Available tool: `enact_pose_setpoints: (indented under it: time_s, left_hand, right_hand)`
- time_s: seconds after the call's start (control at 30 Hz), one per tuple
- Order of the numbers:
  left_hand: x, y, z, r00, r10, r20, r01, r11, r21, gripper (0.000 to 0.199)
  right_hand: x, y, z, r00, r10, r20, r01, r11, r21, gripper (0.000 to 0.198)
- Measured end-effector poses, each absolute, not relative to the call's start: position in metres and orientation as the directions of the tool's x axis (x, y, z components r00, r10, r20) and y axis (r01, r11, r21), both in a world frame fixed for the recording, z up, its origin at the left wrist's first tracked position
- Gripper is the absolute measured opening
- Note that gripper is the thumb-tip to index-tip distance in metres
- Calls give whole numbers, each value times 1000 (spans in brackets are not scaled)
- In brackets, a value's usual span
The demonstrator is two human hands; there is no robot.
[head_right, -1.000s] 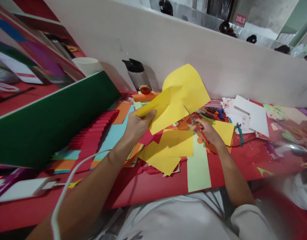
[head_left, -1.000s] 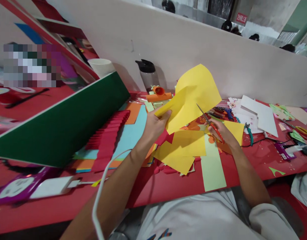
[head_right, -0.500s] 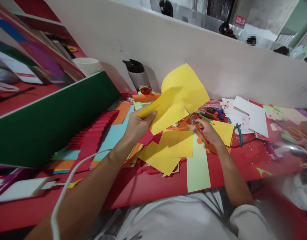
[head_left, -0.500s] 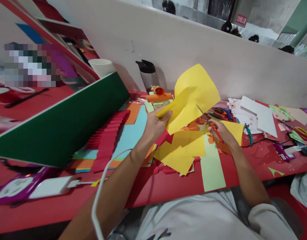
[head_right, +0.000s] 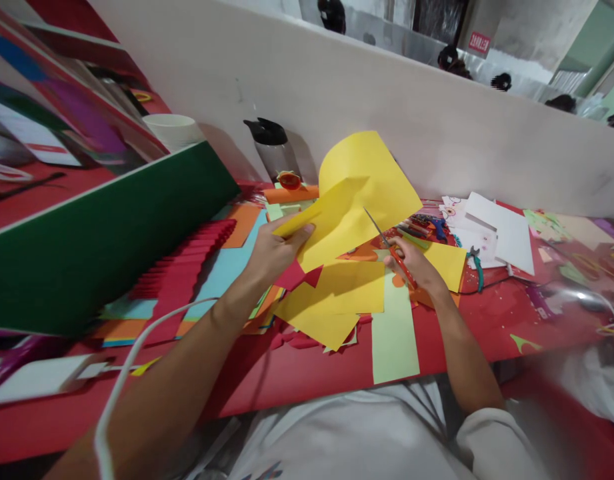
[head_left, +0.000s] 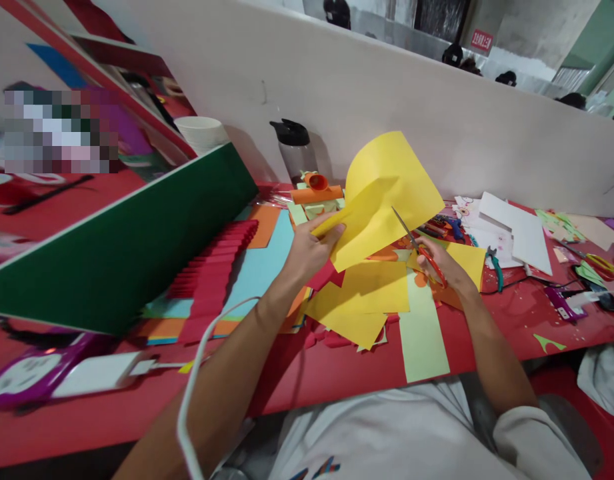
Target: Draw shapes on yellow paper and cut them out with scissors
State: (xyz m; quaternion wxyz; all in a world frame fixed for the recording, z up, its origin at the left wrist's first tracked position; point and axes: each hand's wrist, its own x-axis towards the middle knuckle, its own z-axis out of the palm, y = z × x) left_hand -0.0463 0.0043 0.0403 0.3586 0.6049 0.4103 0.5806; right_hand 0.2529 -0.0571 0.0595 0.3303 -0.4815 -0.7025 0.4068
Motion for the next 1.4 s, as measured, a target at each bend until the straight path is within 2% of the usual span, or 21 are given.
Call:
enact_pose_setpoints:
  time_s: [0.2, 0.8, 1.13, 1.4]
  left_hand:
    - [-45, 4, 37, 26, 917, 399, 41, -399, 916, 56]
    - [-45, 6, 36, 27, 902, 431, 49, -432, 901, 43]
    - [-44, 5, 39, 32, 902, 430, 61, -431, 900, 48]
    - [-44, 5, 38, 114, 910, 398, 21, -403, 915, 57]
  right_hand:
    - [250, -55, 54, -294, 951, 92, 379, 204, -902, 61]
    - [240, -58, 61, -194, 972, 133, 367, 197, -909, 45]
    - [243, -54, 51, -218, 973, 71, 362, 148, -920, 50]
    - [245, -56, 52, -259, 960, 103, 411, 206, -888, 56]
